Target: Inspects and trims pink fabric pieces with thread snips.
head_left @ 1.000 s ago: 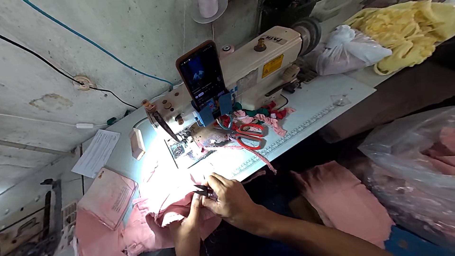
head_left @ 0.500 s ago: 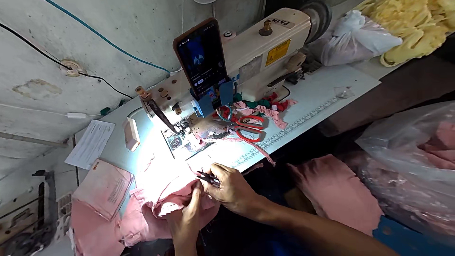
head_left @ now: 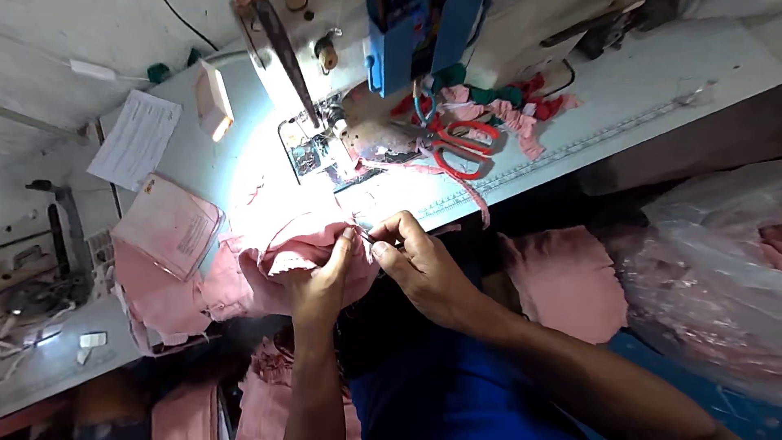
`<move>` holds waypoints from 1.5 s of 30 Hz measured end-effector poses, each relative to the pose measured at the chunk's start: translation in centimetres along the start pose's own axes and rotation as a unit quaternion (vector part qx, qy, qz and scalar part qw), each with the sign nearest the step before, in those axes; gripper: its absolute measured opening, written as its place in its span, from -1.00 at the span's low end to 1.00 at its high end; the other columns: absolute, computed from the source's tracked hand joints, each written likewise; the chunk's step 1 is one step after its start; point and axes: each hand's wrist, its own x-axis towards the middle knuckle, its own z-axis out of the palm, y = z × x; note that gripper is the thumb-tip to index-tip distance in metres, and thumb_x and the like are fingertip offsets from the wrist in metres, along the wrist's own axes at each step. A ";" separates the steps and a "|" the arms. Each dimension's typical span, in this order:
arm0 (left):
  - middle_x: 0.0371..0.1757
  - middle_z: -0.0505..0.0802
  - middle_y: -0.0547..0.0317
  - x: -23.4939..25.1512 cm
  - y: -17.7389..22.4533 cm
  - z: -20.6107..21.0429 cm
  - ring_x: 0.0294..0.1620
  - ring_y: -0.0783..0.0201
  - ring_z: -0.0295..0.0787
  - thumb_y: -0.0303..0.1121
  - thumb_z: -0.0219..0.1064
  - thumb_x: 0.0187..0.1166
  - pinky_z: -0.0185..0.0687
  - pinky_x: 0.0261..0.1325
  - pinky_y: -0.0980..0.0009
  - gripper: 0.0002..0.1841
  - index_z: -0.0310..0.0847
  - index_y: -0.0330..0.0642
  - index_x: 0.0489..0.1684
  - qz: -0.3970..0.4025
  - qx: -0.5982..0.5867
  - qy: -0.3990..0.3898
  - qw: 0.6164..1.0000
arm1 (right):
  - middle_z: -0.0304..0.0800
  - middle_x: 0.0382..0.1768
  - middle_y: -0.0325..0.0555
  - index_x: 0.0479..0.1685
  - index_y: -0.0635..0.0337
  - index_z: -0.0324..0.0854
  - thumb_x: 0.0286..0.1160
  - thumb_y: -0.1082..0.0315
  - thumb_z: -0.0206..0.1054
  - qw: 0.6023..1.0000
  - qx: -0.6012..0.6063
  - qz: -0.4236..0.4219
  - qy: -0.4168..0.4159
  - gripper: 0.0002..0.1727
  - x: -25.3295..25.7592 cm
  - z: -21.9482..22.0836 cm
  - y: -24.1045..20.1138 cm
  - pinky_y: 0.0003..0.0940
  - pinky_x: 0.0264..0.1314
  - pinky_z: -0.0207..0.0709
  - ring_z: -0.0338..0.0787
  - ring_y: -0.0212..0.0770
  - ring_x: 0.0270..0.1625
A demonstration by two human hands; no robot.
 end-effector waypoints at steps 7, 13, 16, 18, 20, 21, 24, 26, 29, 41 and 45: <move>-0.26 0.89 0.21 -0.1 0.2 0.4 -0.24 0.32 0.88 -0.49 0.59 0.31 0.88 -0.15 0.33 -0.72 0.71 -0.17 -0.04 -0.009 -0.032 0.002 0.999 | 0.72 -0.39 -0.44 -0.05 -0.01 0.58 0.52 0.08 0.33 0.992 -0.106 -0.005 0.062 -0.76 0.5 0.5 0.0 -0.57 -0.43 0.55 0.66 -0.58 -0.44; -0.27 0.89 0.18 -0.2 0.3 0.7 -0.23 0.31 0.88 -0.51 0.59 0.32 0.87 -0.14 0.34 -0.75 0.75 -0.17 -0.07 -0.016 -0.034 0.006 0.999 | 0.73 -0.36 -0.45 -0.09 -0.05 0.56 0.53 0.09 0.34 0.994 -0.086 0.023 0.065 -0.80 0.8 0.5 -0.1 -0.57 -0.40 0.61 0.71 -0.57 -0.40; -0.25 0.89 0.16 -0.3 0.3 0.9 -0.21 0.30 0.89 -0.53 0.60 0.29 0.88 -0.12 0.33 -0.71 0.73 -0.19 -0.04 -0.023 -0.036 0.020 0.999 | 0.69 -0.40 -0.46 -0.11 -0.06 0.56 0.54 0.09 0.34 0.994 -0.081 0.036 0.064 -0.82 0.9 0.4 -0.3 -0.56 -0.42 0.56 0.68 -0.57 -0.42; -0.23 0.90 0.16 -0.3 0.3 1.0 -0.18 0.30 0.89 -0.52 0.61 0.29 0.88 -0.08 0.32 -0.69 0.73 -0.19 -0.01 -0.024 -0.032 0.025 0.999 | 0.68 -0.42 -0.46 -0.12 -0.07 0.55 0.55 0.10 0.33 0.994 -0.079 0.046 0.063 -0.84 0.9 0.4 -0.5 -0.57 -0.44 0.54 0.66 -0.57 -0.43; -0.25 0.89 0.16 -0.3 0.3 1.1 -0.20 0.30 0.89 -0.53 0.61 0.30 0.88 -0.11 0.32 -0.71 0.74 -0.19 -0.04 -0.026 -0.032 0.026 0.999 | 0.68 -0.42 -0.46 -0.12 -0.07 0.56 0.56 0.11 0.33 0.994 -0.074 0.051 0.065 -0.84 0.9 0.4 -0.5 -0.57 -0.45 0.53 0.65 -0.57 -0.44; -0.29 0.89 0.16 -0.4 0.3 1.2 -0.25 0.30 0.88 -0.53 0.60 0.29 0.87 -0.15 0.34 -0.74 0.75 -0.19 -0.08 -0.029 -0.031 0.028 0.999 | 0.68 -0.42 -0.45 -0.12 -0.07 0.56 0.56 0.11 0.33 0.994 -0.071 0.052 0.066 -0.84 1.0 0.4 -0.5 -0.56 -0.44 0.52 0.65 -0.56 -0.44; -0.30 0.89 0.20 -0.5 0.4 1.2 -0.25 0.34 0.88 -0.50 0.59 0.31 0.87 -0.14 0.36 -0.77 0.77 -0.16 -0.10 -0.036 -0.012 0.029 0.999 | 0.68 -0.42 -0.44 -0.14 -0.06 0.55 0.57 0.12 0.32 0.995 -0.058 0.048 0.067 -0.85 1.2 0.5 -0.5 -0.56 -0.44 0.53 0.66 -0.55 -0.44; -0.29 0.89 0.20 -0.4 0.5 1.2 -0.25 0.35 0.88 -0.51 0.60 0.29 0.87 -0.13 0.37 -0.75 0.76 -0.16 -0.10 -0.032 -0.014 0.032 0.999 | 0.70 -0.39 -0.43 -0.13 -0.05 0.56 0.57 0.15 0.33 0.996 -0.038 0.044 0.064 -0.87 1.4 0.5 -0.4 -0.57 -0.43 0.57 0.69 -0.56 -0.42; -0.28 0.89 0.18 -0.3 0.6 1.0 -0.25 0.32 0.88 -0.54 0.59 0.30 0.87 -0.15 0.36 -0.75 0.76 -0.17 -0.09 -0.019 -0.033 0.023 0.999 | 0.75 -0.37 -0.37 -0.12 0.00 0.56 0.63 0.21 0.33 0.997 0.026 0.040 0.052 -0.89 1.7 0.5 -0.1 -0.59 -0.44 0.60 0.71 -0.53 -0.42; -0.22 0.88 0.13 0.1 0.2 0.8 -0.19 0.27 0.88 -0.58 0.60 0.26 0.87 -0.11 0.30 -0.63 0.67 -0.23 0.03 -0.030 -0.098 0.013 0.995 | 0.43 -0.64 -0.35 -0.39 0.04 0.57 0.84 0.15 0.08 0.868 0.425 0.244 -0.082 -0.64 2.7 -0.5 0.2 -0.75 -0.72 0.07 0.17 -0.59 -0.75; -0.24 0.89 0.10 0.1 0.1 0.8 -0.21 0.26 0.88 -0.57 0.59 0.28 0.86 -0.12 0.29 -0.69 0.72 -0.23 -0.03 -0.027 -0.097 0.006 0.995 | 0.43 -0.64 -0.33 -0.33 0.06 0.54 0.81 0.25 0.11 0.894 0.392 0.209 -0.058 -0.73 2.6 -0.1 0.3 -0.72 -0.68 0.06 0.18 -0.57 -0.73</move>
